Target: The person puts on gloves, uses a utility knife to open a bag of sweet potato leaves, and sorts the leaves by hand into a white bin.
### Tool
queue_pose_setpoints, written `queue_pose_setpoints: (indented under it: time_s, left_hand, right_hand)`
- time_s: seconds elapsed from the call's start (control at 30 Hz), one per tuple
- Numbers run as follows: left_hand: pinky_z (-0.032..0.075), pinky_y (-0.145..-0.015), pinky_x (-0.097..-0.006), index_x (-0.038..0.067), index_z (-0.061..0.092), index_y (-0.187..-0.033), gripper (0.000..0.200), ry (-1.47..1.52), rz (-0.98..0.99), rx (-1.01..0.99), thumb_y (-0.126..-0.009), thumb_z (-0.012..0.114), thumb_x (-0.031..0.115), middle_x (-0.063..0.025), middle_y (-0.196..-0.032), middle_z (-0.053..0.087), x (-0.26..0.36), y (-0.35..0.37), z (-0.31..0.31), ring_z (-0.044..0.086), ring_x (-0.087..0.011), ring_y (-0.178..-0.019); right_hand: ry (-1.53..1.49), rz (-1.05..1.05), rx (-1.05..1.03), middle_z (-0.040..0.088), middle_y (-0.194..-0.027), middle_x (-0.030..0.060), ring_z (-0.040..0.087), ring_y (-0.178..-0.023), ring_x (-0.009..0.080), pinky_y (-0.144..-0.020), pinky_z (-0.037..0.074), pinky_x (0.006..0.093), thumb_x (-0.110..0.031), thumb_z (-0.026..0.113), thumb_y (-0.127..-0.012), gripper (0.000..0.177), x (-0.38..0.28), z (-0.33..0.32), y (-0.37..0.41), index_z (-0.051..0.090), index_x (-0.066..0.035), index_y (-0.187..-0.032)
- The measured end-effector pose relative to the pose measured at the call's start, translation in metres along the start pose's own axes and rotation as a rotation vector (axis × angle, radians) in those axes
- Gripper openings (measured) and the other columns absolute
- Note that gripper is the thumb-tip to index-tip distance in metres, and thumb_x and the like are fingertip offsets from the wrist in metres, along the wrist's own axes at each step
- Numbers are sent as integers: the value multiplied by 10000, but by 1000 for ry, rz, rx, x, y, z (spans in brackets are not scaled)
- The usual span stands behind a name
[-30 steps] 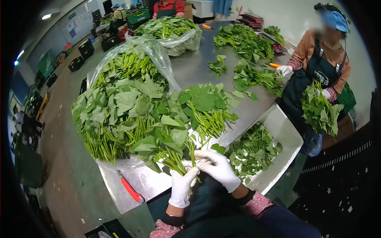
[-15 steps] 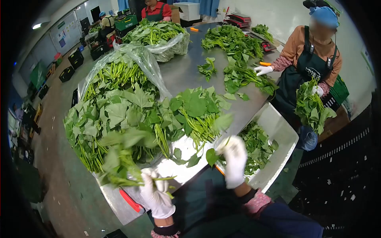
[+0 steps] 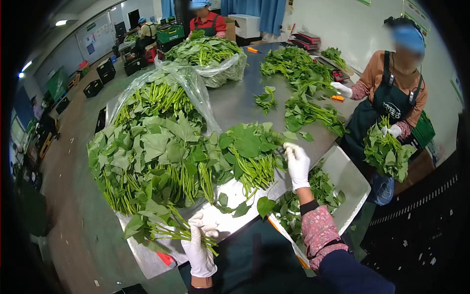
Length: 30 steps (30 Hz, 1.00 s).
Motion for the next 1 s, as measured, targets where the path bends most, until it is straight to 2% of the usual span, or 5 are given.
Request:
queue_pose_setpoints:
  time_s: [0.17,0.37,0.57,0.8,1.0]
  left_hand:
    - [266,-398,-210,39,507,-1184,245,61,-162,-72,-1015,517,217,-9,-721,563,-13,-1,-7,322,-52,-397]
    - [341,-424,-243,21,548,-1167,214,215,-382,-87,-970,564,104,-21,-619,541,-30,5,-10,417,-85,-427]
    - [401,-513,-222,-61,611,-1194,285,22,-363,-85,-955,592,92,-79,-899,691,-43,-7,-11,518,-81,-569]
    - [411,-534,-220,-2,596,-1151,216,-5,-310,-161,-954,604,86,-14,-861,613,-32,-7,-9,519,-76,-604]
    - [339,-491,-205,18,568,-1025,114,-46,-329,-269,-963,597,110,9,-725,524,-46,-5,-17,452,-66,-557]
  right_hand:
    - [-129,-130,-36,676,-925,78,581,-675,128,-629,479,253,-161,600,-954,214,-85,-4,-1,672,-53,-1124]
    - [-909,590,-357,671,-908,122,574,-582,111,-482,457,219,-82,483,-977,430,-89,9,82,405,5,-1391]
    - [-1000,779,-690,643,-932,118,582,-669,153,-594,480,272,-109,546,-938,285,-102,13,157,540,29,-1187]
    - [-876,878,-1011,659,-817,129,561,-520,143,-483,430,258,-145,570,-917,244,-127,9,165,565,-2,-1114]
    - [-850,1022,-906,654,-742,126,591,-540,163,-497,472,259,-174,538,-972,249,-116,14,170,575,32,-1106]
Point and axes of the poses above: each hand's wrist, its own y-axis away from the middle knuckle, its own z-axis out of the palm, x = y × z, the point moved 1 cm from there along -y, towards the middle knuckle
